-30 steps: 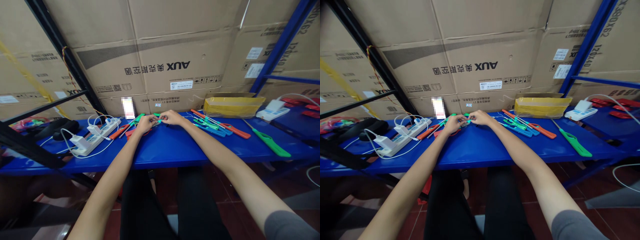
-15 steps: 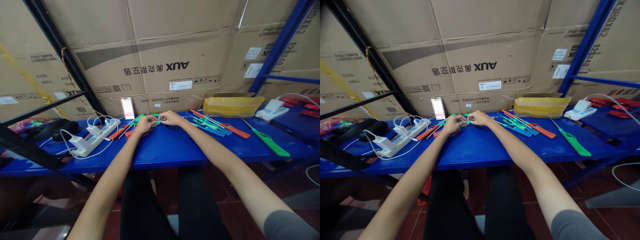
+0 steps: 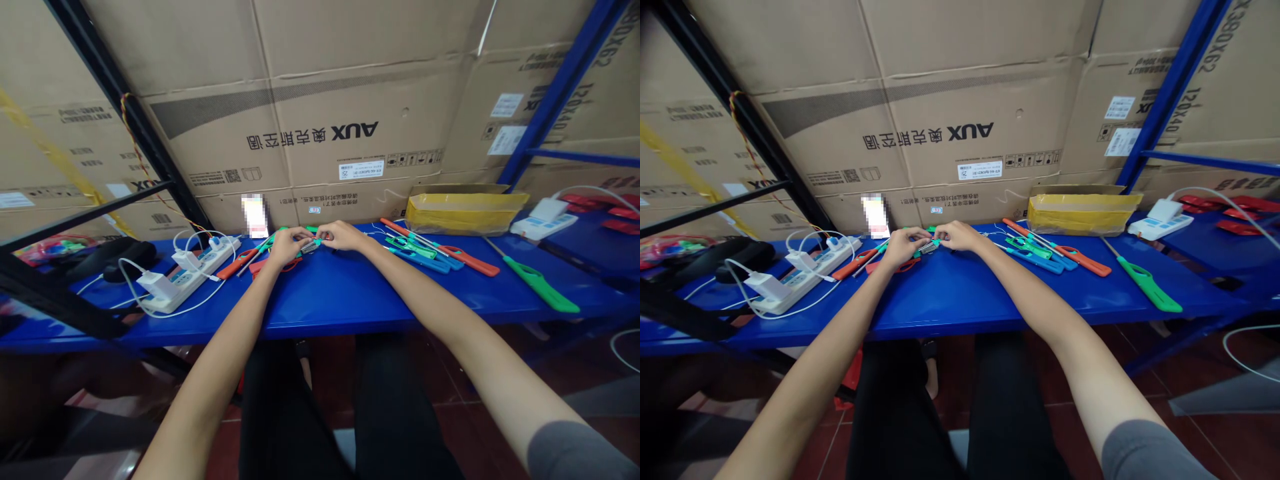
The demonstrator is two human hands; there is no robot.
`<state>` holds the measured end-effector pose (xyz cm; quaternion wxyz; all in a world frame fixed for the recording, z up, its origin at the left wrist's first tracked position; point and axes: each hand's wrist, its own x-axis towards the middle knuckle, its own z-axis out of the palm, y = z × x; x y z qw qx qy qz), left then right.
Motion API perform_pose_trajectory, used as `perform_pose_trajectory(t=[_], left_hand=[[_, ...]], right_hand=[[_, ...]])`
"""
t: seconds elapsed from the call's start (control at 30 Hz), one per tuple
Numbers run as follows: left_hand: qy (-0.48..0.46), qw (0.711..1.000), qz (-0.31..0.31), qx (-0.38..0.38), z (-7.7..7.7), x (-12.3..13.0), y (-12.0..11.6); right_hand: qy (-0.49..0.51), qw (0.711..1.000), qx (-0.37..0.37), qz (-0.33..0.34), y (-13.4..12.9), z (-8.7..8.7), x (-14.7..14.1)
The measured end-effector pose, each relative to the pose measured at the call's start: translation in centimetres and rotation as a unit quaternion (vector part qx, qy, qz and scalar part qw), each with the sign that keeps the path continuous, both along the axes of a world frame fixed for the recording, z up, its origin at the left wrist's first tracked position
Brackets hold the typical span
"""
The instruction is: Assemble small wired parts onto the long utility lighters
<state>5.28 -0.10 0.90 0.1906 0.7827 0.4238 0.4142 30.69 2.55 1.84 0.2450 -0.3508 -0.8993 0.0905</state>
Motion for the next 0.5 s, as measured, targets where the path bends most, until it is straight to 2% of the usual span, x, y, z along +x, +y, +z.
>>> perform_pose_trajectory(t=[0.5], left_hand=[[0.047, 0.999, 0.004, 0.026, 0.37, 0.02, -0.25]], right_hand=[[0.017, 1.000, 0.001, 0.005, 0.01, 0.03, 0.04]])
